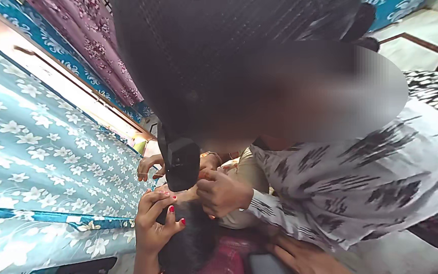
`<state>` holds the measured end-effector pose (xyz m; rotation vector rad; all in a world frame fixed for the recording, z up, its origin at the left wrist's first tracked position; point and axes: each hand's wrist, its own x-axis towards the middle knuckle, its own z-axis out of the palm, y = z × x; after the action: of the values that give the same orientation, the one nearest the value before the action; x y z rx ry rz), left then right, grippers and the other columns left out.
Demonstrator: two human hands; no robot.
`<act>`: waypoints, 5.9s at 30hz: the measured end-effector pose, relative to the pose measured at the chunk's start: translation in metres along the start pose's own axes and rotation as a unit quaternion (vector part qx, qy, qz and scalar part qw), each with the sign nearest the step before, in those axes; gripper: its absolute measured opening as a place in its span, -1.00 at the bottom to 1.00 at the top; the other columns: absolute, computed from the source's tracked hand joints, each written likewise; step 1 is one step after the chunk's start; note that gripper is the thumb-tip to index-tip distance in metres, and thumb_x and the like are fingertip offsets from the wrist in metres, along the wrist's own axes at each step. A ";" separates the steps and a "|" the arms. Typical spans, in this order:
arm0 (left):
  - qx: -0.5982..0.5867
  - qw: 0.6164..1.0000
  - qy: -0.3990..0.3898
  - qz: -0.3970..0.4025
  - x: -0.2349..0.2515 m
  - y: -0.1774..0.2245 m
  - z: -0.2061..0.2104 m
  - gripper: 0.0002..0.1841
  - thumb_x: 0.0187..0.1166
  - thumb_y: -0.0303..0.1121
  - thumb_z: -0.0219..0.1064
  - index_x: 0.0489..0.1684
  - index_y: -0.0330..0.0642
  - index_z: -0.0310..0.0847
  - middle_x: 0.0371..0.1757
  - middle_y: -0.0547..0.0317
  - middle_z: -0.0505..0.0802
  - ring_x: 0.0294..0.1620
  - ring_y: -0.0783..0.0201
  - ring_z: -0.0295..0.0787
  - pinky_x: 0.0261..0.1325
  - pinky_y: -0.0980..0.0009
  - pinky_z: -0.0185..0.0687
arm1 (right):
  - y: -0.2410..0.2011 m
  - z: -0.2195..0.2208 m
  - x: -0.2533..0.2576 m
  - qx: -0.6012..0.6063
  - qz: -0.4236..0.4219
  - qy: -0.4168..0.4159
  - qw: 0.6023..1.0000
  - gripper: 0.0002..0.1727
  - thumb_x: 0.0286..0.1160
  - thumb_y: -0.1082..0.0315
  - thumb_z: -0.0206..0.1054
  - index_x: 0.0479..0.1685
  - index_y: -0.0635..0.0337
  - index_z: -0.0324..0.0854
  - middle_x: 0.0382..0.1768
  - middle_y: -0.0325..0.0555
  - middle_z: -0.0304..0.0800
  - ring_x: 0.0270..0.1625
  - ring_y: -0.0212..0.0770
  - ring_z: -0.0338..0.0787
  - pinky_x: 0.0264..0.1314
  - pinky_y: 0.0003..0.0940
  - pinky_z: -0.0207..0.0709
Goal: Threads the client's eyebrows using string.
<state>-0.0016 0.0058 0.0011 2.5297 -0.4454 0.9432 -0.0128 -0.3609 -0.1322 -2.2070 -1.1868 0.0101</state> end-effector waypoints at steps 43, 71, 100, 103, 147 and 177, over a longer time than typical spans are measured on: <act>0.006 1.000 0.003 -0.007 -0.001 -0.001 -0.001 -0.60 0.56 0.15 0.25 -0.20 0.04 0.82 -0.02 0.33 0.86 0.39 0.49 0.61 0.73 0.37 0.14 | 0.005 0.011 -0.004 -0.047 -0.032 0.051 0.997 -0.72 0.44 0.50 0.22 0.06 0.13 0.72 -0.04 0.07 0.85 0.01 0.11 0.90 -0.17 -0.03 0.80; 0.012 1.000 0.002 -0.009 -0.003 -0.003 -0.003 -0.59 0.56 0.13 0.25 -0.19 0.01 0.82 -0.01 0.30 0.86 0.39 0.48 0.62 0.73 0.37 0.15 | 0.005 0.011 -0.003 -0.060 -0.039 0.051 0.996 -0.71 0.43 0.49 0.21 0.06 0.11 0.72 -0.09 0.04 0.84 0.01 0.10 0.88 -0.11 -0.06 0.78; 0.008 1.000 0.008 -0.012 -0.005 -0.004 -0.006 -0.60 0.55 0.12 0.27 -0.21 0.00 0.83 -0.03 0.29 0.86 0.36 0.48 0.63 0.70 0.40 0.19 | 0.003 0.010 -0.002 -0.053 -0.041 0.045 0.997 -0.71 0.48 0.51 0.18 0.08 0.12 0.71 -0.04 0.04 0.85 -0.03 0.06 0.91 -0.20 -0.10 0.79; 0.006 1.000 0.009 -0.011 -0.005 -0.004 -0.006 -0.61 0.55 0.11 0.27 -0.22 0.01 0.83 -0.04 0.31 0.86 0.35 0.49 0.64 0.71 0.38 0.18 | 0.004 0.010 -0.002 -0.057 -0.043 0.048 0.996 -0.70 0.46 0.51 0.19 0.08 0.12 0.71 -0.04 0.04 0.85 -0.02 0.07 0.90 -0.18 -0.08 0.79; -0.002 1.000 0.002 -0.008 -0.003 -0.003 -0.003 -0.63 0.54 0.11 0.29 -0.18 0.04 0.82 -0.02 0.37 0.85 0.39 0.52 0.61 0.73 0.39 0.17 | 0.005 0.009 -0.002 -0.050 -0.038 0.047 0.997 -0.70 0.48 0.53 0.20 0.10 0.11 0.70 -0.06 0.03 0.84 -0.04 0.05 0.90 -0.20 -0.11 0.78; 0.008 1.000 0.007 -0.013 -0.004 -0.003 -0.005 -0.59 0.54 0.15 0.29 -0.21 0.02 0.81 -0.04 0.32 0.86 0.36 0.48 0.64 0.73 0.34 0.18 | -0.007 -0.006 0.011 -0.045 -0.033 0.057 0.997 -0.75 0.47 0.52 0.19 -0.04 0.21 0.77 -0.10 0.08 0.89 -0.05 0.06 0.94 -0.16 -0.11 0.80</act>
<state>-0.0060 0.0109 0.0011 2.5350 -0.4025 0.9583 -0.0100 -0.3531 -0.1204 -2.2136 -1.2166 -0.1981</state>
